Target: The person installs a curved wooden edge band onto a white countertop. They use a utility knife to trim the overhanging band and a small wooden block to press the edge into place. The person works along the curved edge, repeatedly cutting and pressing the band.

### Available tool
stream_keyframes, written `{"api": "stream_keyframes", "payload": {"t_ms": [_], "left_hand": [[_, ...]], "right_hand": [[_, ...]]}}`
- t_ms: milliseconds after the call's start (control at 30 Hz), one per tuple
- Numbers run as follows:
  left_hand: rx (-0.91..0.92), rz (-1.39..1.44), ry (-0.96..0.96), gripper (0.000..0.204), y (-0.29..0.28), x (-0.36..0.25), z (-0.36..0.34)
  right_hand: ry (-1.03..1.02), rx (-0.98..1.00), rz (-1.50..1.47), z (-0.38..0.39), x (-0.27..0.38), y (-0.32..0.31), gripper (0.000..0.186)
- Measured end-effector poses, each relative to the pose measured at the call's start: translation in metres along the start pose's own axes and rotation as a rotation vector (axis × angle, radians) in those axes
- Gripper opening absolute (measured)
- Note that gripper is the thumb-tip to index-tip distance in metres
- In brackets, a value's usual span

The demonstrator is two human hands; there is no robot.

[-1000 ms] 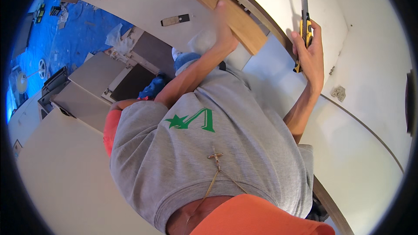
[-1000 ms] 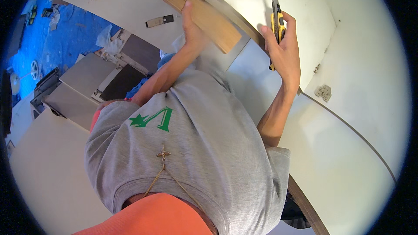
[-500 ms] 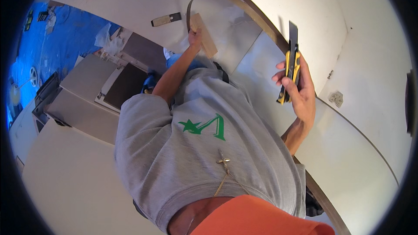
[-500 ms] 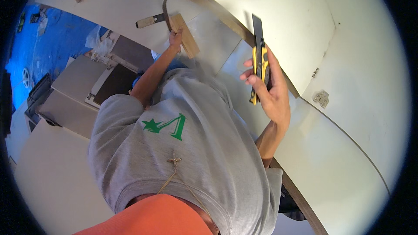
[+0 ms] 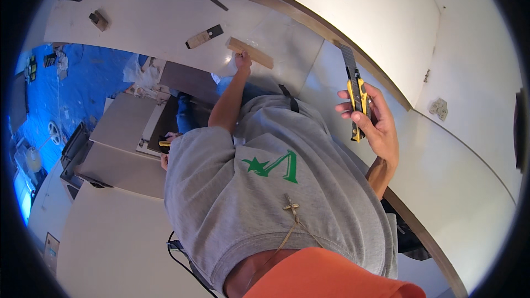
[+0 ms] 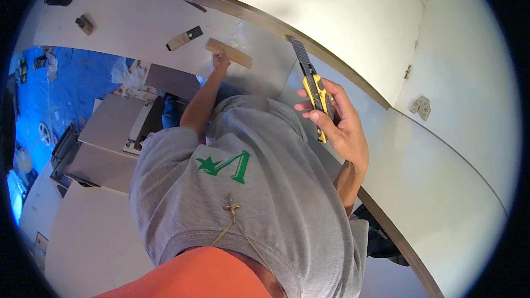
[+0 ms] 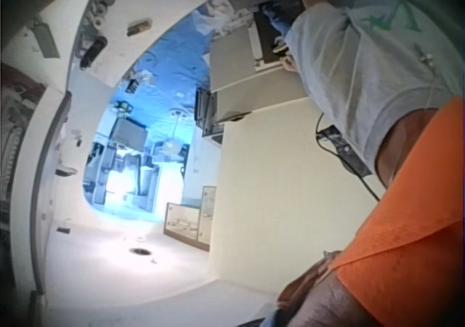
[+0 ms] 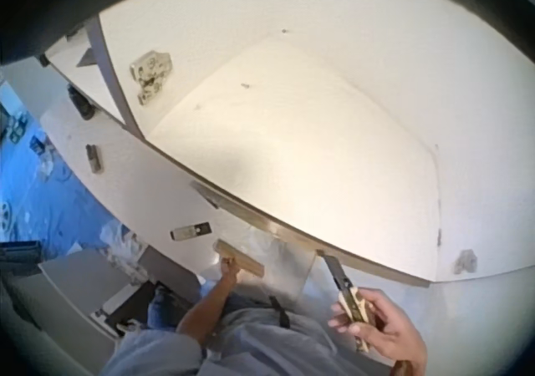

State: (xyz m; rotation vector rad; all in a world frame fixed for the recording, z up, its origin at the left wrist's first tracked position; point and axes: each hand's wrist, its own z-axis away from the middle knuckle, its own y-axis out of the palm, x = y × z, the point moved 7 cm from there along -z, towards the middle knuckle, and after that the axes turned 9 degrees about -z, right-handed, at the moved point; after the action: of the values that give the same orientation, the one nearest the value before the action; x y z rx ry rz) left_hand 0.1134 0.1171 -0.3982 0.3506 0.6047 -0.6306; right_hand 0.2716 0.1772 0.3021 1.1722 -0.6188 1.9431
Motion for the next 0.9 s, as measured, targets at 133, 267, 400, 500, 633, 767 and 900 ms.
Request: {"api": "stream_keyframes", "payload": {"t_ms": [133, 267, 400, 500, 633, 767, 900], "left_hand": [[0.174, 0.105, 0.019, 0.028, -0.017, 0.003, -0.008], [0.122, -0.127, 0.358, 0.032, -0.040, -0.031, 0.011], [0.022, -0.787, 0.523, 0.039, -0.023, -0.076, 0.051], [0.128, -0.783, 0.552, 0.045, 0.022, -0.118, 0.084], [0.373, 0.165, 0.534, 0.032, 0.055, -0.179, 0.147], [0.104, -0.396, 0.840, 0.028, 0.059, -0.254, 0.202], [0.242, -0.419, 0.640, 0.034, 0.054, -0.312, 0.246]], "right_hand": [[-0.013, 0.049, -0.026, -0.007, -0.001, 0.006, 0.055], [-0.014, 0.059, -0.028, -0.009, -0.004, 0.011, 0.054], [0.014, 0.075, -0.075, -0.007, -0.016, 0.017, 0.057], [0.040, 0.109, 0.015, -0.008, -0.021, 0.019, 0.056], [0.026, 0.151, 0.152, -0.010, 0.001, 0.020, 0.058], [-0.078, 0.141, 0.277, -0.008, 0.057, 0.013, 0.063], [-0.151, -0.004, 0.505, -0.009, 0.103, 0.004, 0.055]]}}
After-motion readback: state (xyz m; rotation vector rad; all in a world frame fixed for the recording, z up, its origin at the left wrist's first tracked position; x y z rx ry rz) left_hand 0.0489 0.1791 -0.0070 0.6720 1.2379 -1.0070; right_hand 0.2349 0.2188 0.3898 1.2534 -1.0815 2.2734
